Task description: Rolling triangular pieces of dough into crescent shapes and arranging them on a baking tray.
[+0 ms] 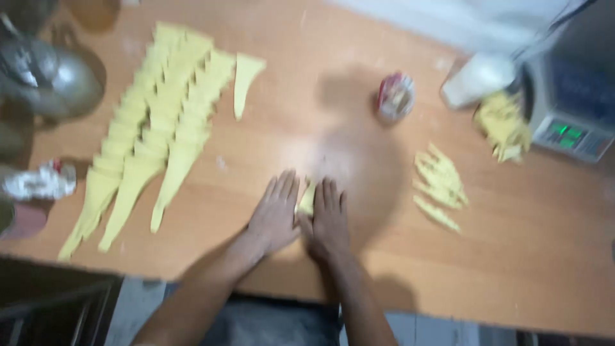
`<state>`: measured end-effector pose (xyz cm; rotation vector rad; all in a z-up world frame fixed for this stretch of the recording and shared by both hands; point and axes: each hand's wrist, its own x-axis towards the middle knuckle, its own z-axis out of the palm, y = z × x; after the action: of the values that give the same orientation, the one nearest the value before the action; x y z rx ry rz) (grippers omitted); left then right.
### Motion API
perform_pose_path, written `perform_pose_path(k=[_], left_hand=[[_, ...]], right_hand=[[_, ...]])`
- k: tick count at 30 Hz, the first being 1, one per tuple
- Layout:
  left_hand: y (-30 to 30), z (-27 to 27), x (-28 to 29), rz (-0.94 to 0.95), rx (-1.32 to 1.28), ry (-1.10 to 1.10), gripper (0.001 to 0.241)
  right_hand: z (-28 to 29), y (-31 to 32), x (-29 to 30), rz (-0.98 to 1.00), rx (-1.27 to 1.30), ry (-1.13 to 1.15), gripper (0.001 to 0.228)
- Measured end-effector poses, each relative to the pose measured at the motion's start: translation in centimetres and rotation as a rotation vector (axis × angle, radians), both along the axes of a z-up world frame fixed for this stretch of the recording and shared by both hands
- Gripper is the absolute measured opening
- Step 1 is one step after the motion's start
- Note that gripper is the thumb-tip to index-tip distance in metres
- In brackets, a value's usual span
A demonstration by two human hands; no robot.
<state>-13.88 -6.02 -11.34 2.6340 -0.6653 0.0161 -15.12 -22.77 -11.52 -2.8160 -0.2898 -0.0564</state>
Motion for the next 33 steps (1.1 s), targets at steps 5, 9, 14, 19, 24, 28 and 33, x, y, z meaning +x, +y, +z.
perform_pose_path(k=[5,9,14,19,24,28,33], left_hand=[[1.4,-2.6,1.7,-0.198,-0.27,-0.069,0.055],[1.5,-6.4,0.5,-0.264,-0.144,-0.109,0.029],[1.9,-3.5,-6.7,-0.18,-0.053,-0.071,0.037],[0.0,-1.2,-7.8,-0.063,-0.019,-0.205,0.067],[-0.1,-0.2,-1.2,-0.1,0.039,0.025,0.082],[0.9,1.0,1.6,-0.181,-0.035,-0.017,0.077],[1.8,-1.4,0.4,-0.261,-0.29,0.116,0.04]], right_hand=[[-2.7,-1.9,-1.1,0.084,0.297,-0.036,0.033],[-1.2,-2.6,-2.2,0.119,0.363,-0.046,0.02],[-0.5,-1.8,-6.0,0.148,0.011,-0.016,0.033],[-4.7,0.2,-9.2,0.142,0.133,-0.079,0.066],[-2.3,0.1,-3.6,0.002,0.052,0.047,0.085],[-1.0,-1.1,-0.8,0.058,0.076,-0.132,0.083],[-2.2,-2.5,-3.6,0.042,0.315,-0.03,0.03]])
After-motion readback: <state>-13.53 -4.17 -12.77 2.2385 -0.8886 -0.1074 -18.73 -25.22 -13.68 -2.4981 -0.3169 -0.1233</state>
